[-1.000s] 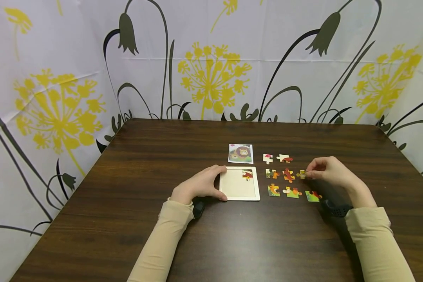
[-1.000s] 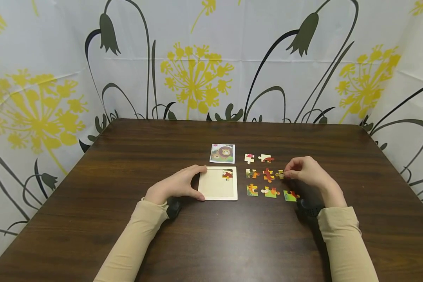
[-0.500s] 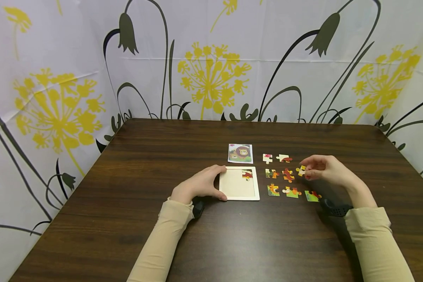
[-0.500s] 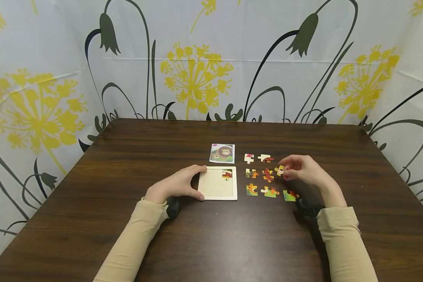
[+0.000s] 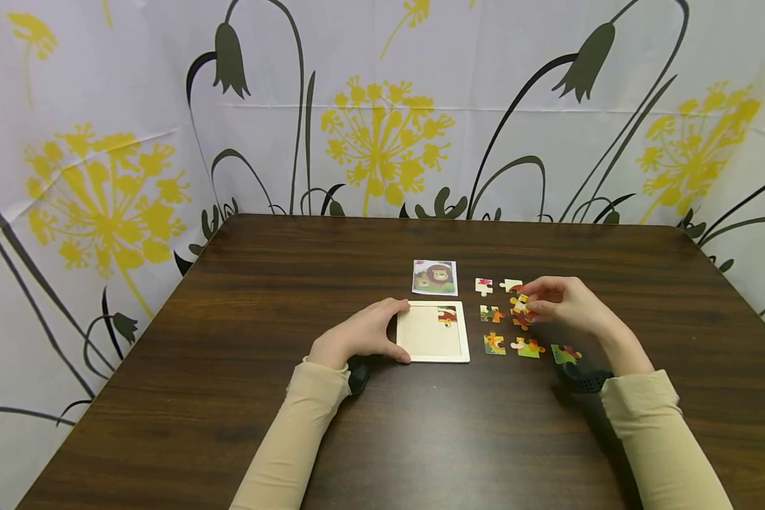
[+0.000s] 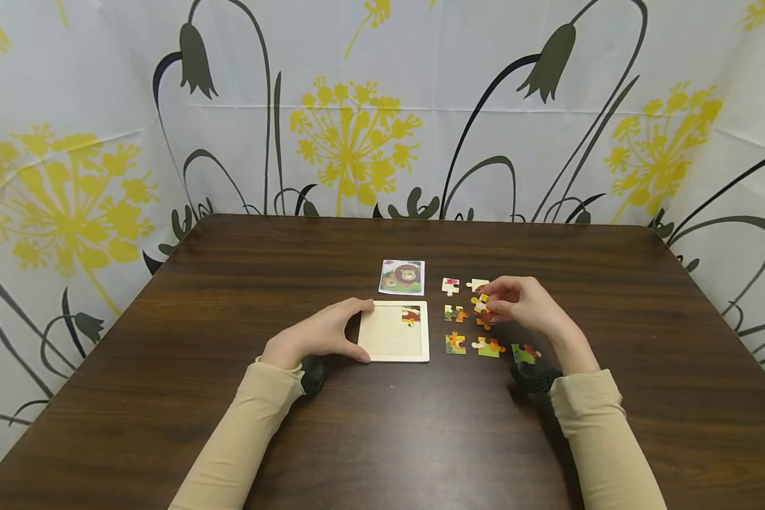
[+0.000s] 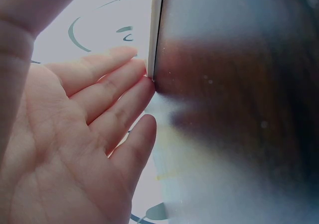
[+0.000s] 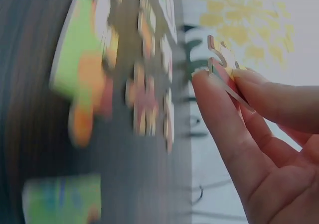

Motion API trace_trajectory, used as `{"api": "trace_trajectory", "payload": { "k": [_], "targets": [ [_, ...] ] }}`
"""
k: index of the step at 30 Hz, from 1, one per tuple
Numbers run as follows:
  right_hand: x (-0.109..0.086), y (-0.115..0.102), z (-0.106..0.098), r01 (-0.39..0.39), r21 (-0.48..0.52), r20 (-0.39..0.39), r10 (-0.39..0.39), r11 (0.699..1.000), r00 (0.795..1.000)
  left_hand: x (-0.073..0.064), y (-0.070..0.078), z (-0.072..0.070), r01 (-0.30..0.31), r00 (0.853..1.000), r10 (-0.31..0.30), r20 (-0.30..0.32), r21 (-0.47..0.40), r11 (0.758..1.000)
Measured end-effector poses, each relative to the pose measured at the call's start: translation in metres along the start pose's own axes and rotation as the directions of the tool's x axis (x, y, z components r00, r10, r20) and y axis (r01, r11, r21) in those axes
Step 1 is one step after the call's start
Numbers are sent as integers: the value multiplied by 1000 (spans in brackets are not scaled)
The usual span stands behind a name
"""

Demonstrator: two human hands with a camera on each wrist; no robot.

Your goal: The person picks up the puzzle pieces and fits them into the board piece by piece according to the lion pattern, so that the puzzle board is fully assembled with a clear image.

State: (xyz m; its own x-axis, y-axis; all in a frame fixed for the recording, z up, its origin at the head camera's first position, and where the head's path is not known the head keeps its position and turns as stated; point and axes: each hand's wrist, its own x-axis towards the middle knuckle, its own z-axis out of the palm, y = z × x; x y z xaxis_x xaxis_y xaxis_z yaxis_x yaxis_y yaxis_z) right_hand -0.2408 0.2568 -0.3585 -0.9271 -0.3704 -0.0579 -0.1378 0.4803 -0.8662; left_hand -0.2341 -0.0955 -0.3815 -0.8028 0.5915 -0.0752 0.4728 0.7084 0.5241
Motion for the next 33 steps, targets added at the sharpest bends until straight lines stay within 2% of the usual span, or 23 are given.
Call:
{"api": "trace_trajectory", "payload": {
  "k": [11, 25, 33],
  "targets": [
    [22, -25, 23, 35, -87, 22, -33, 996, 999, -1, 3, -2, 6, 1000, -6, 1, -8, 1000],
    [37, -36, 47, 93, -92, 80, -86, 991, 993, -2, 5, -3, 8, 1000, -8, -1, -4, 1000],
    [46, -37, 63, 67, -21, 122, -64, 998, 990, -1, 5, -3, 19, 1000, -19, 16, 2, 1000]
  ]
}}
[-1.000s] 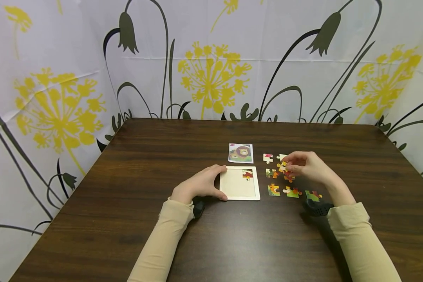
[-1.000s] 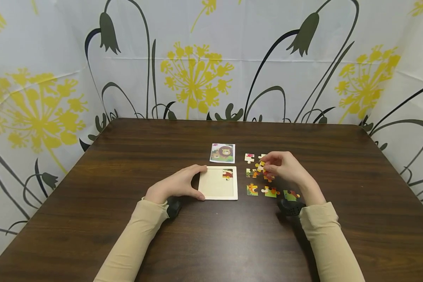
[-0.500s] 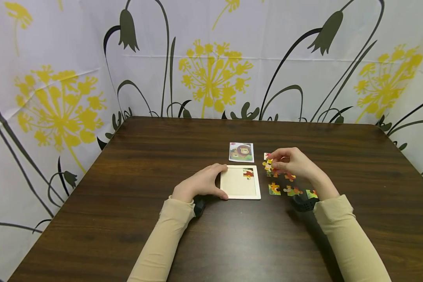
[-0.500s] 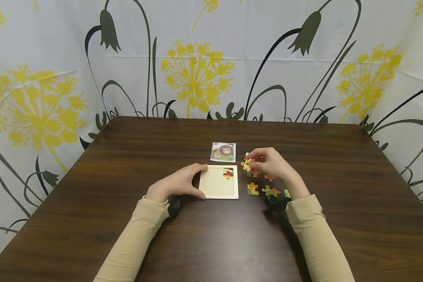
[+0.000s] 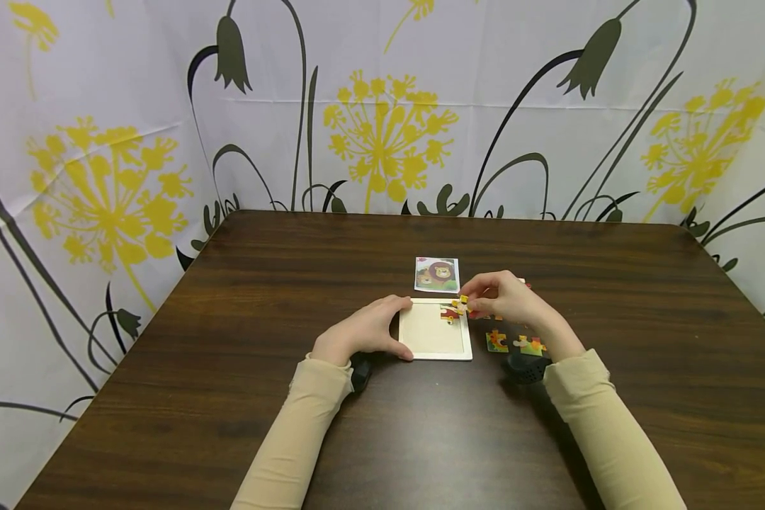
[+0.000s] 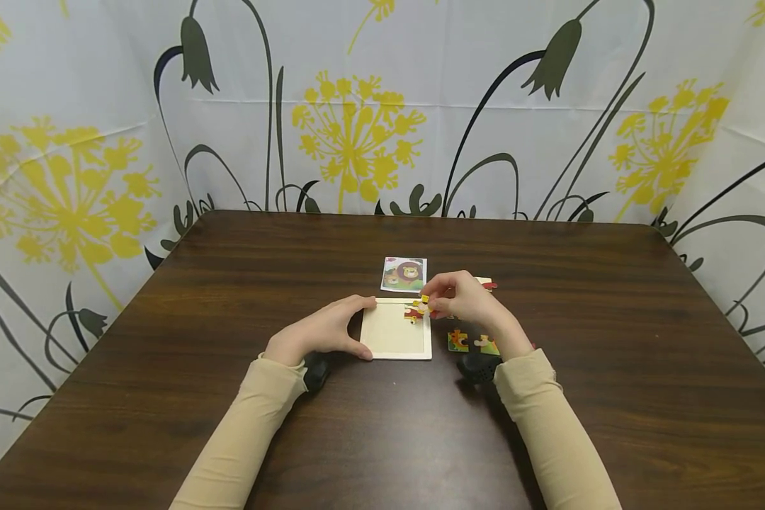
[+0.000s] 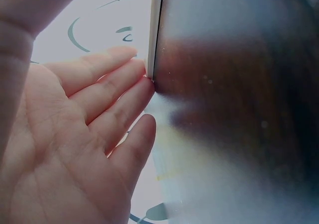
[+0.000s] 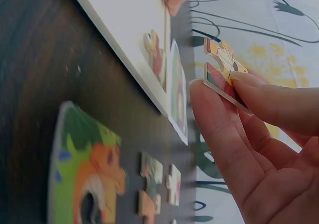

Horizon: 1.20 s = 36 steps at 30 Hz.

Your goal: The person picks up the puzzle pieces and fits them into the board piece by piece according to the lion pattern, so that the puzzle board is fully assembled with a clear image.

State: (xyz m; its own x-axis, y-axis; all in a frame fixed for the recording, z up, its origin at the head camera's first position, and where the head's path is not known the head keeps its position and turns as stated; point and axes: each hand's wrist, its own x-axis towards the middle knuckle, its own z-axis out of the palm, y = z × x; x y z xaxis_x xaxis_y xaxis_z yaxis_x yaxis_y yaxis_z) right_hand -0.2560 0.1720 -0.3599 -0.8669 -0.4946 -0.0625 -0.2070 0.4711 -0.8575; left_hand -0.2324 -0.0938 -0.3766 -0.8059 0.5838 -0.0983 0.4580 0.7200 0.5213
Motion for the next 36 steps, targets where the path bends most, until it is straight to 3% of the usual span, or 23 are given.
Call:
{"api": "trace_trajectory", "payload": {
  "k": [12, 22, 29, 36],
  "targets": [
    [8, 2, 18, 26, 38, 62, -29, 999, 998, 2, -1, 1, 16, 1000, -16, 19, -4, 1000],
    [12, 2, 28, 63, -92, 50, -58, 994, 997, 2, 0, 1, 15, 1000, -14, 12, -14, 1000],
    [13, 5, 29, 107, -101, 62, -101, 989, 993, 3, -2, 1, 8, 1000, -8, 9, -7, 1000],
    [11, 3, 30, 84, -110, 81, -75, 990, 994, 1, -1, 0, 5, 1000, -5, 4, -17, 1000]
  ]
}}
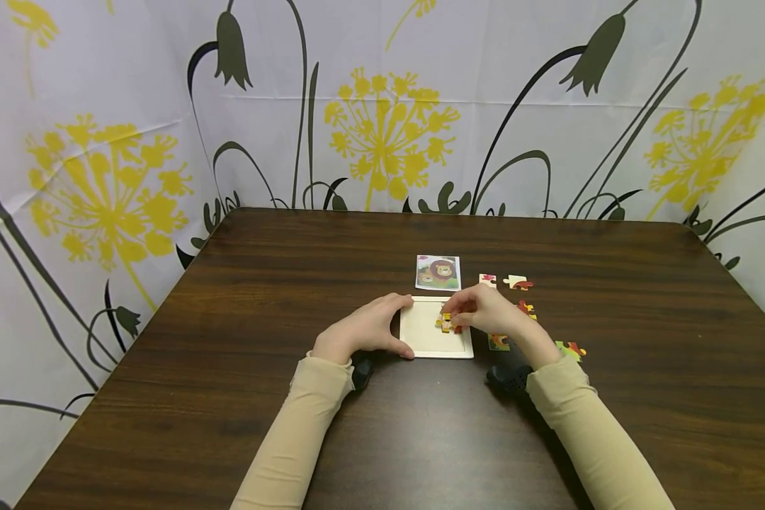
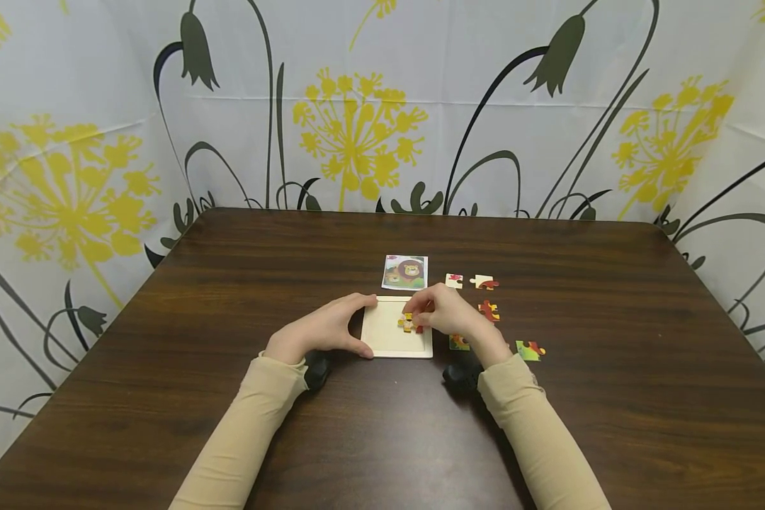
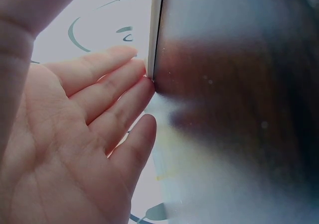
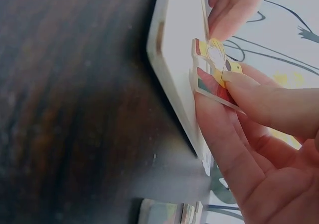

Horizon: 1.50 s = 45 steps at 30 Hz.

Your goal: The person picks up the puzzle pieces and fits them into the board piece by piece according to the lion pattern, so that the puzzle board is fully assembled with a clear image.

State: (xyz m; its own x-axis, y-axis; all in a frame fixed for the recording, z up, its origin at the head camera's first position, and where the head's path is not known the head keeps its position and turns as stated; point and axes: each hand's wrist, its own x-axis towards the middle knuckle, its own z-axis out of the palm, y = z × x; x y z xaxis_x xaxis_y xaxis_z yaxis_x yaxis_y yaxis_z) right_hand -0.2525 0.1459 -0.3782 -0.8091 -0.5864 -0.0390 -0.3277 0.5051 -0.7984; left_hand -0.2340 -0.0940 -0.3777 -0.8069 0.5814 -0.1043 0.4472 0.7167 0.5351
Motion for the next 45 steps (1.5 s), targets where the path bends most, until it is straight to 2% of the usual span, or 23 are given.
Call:
{"api": "trace_trajectory", "payload": {
  "k": [7, 15, 38, 45],
  "targets": [
    [0, -3, 2, 23, -94, -34, -26, 995, 999, -1, 1, 0, -8, 1000, 8, -7, 9, 1000],
    [-1, -6, 7, 10, -194, -92, -28, 981, 995, 0, 0, 0, -11, 1000, 11, -4, 10, 1000],
    [-2, -6, 9, -7, -178, -93, -9, 984, 996, 0, 0, 0, -21, 1000, 21, -8, 15, 1000],
    [-6, -6, 5, -17, -227, -104, -6, 974, 995, -1, -1, 0, -23, 1000, 23, -11, 21, 1000]
  ]
}}
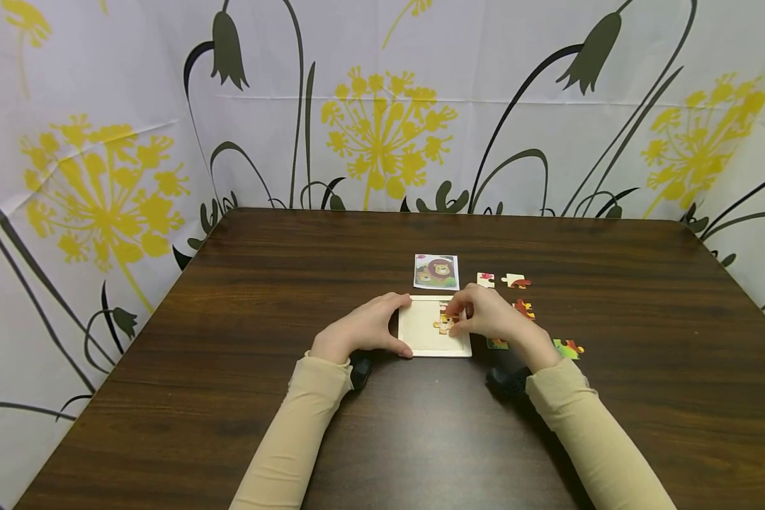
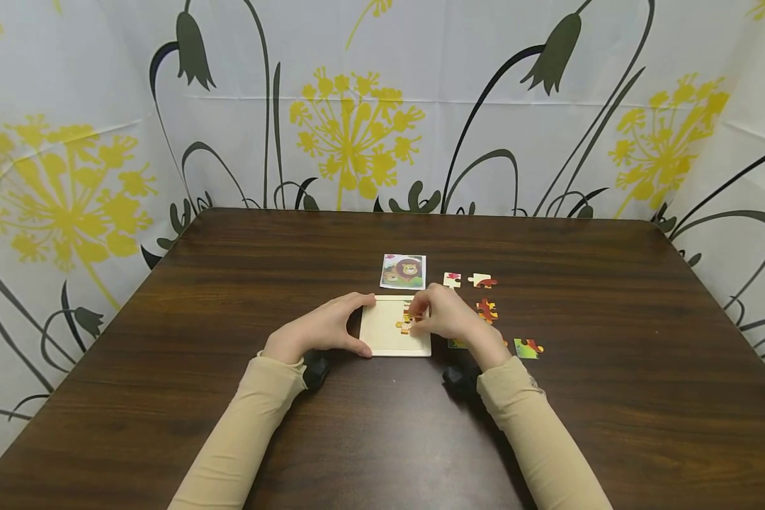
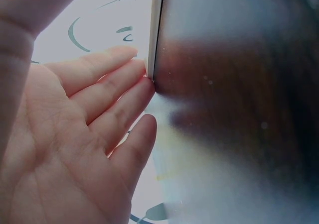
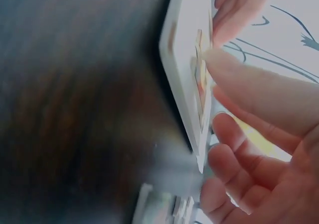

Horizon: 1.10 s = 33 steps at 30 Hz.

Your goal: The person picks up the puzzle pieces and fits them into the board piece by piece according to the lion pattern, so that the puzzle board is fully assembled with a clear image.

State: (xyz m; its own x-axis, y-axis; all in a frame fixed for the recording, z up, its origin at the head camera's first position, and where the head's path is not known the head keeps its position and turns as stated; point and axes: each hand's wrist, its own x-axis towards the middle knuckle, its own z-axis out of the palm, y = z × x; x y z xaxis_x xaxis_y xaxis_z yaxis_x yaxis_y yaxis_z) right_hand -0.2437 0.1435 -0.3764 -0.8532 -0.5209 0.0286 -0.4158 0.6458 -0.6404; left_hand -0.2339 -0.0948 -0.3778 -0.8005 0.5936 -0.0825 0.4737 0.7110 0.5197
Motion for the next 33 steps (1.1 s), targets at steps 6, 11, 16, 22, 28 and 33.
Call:
{"api": "trace_trajectory", "payload": {
  "k": [6, 11, 16, 22, 28, 33],
  "targets": [
    [-2, 2, -1, -31, -37, -4, 31, 999, 1000, 1, -1, 0, 3, 1000, -3, -2, -3, 1000],
    [-3, 2, -1, -42, -41, -6, 42, 998, 999, 1, 0, 0, 6, 1000, -6, 1, -10, 1000],
    [-3, 0, -3, -43, -40, -11, 43, 998, 999, 0, 1, -1, 6, 1000, -6, 0, -9, 1000],
    [-2, 1, -4, -45, -24, 0, 45, 999, 999, 0, 1, -1, 3, 1000, -3, -4, -16, 1000],
    [-2, 0, -5, -54, -18, 21, 54, 998, 998, 0, 2, -2, 17, 1000, -17, 7, -14, 1000],
    [-2, -1, -5, -51, -30, 24, 52, 998, 998, 1, 2, -1, 13, 1000, -13, 6, -11, 1000]
  ]
}}
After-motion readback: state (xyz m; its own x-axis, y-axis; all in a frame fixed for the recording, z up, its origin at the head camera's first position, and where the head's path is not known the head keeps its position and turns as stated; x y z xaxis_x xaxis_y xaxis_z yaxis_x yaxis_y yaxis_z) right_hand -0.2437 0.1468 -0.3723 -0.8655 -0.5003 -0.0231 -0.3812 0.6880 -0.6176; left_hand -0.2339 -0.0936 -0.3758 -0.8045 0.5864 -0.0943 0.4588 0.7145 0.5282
